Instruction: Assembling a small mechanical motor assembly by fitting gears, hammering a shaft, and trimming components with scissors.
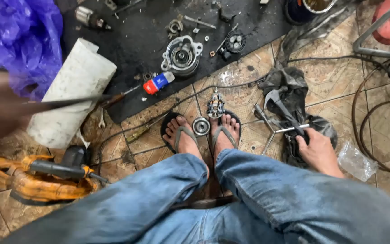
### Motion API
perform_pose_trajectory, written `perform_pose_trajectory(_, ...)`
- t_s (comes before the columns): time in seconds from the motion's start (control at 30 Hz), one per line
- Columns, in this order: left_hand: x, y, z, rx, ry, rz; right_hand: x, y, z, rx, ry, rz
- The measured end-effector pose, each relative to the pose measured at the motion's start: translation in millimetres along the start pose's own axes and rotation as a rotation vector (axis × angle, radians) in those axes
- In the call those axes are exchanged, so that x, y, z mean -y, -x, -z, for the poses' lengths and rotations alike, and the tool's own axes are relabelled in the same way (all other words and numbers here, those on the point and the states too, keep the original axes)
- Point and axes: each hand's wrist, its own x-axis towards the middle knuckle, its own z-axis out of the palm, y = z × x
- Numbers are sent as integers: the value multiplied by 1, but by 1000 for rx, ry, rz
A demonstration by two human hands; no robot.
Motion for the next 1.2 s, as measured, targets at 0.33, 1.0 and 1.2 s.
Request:
perform_pose_trajectory(0.33,-338,-306,144,-856,1403,-193,4,5,-5,-121,-29,88)
perform_pose_trajectory(1.0,-339,-317,108,-869,1364,-214,9,2,-20,-148,127,54)
perform_pose_trajectory(1.2,-339,-318,106,-883,1376,-218,11,7,-13,-64,-592,-70)
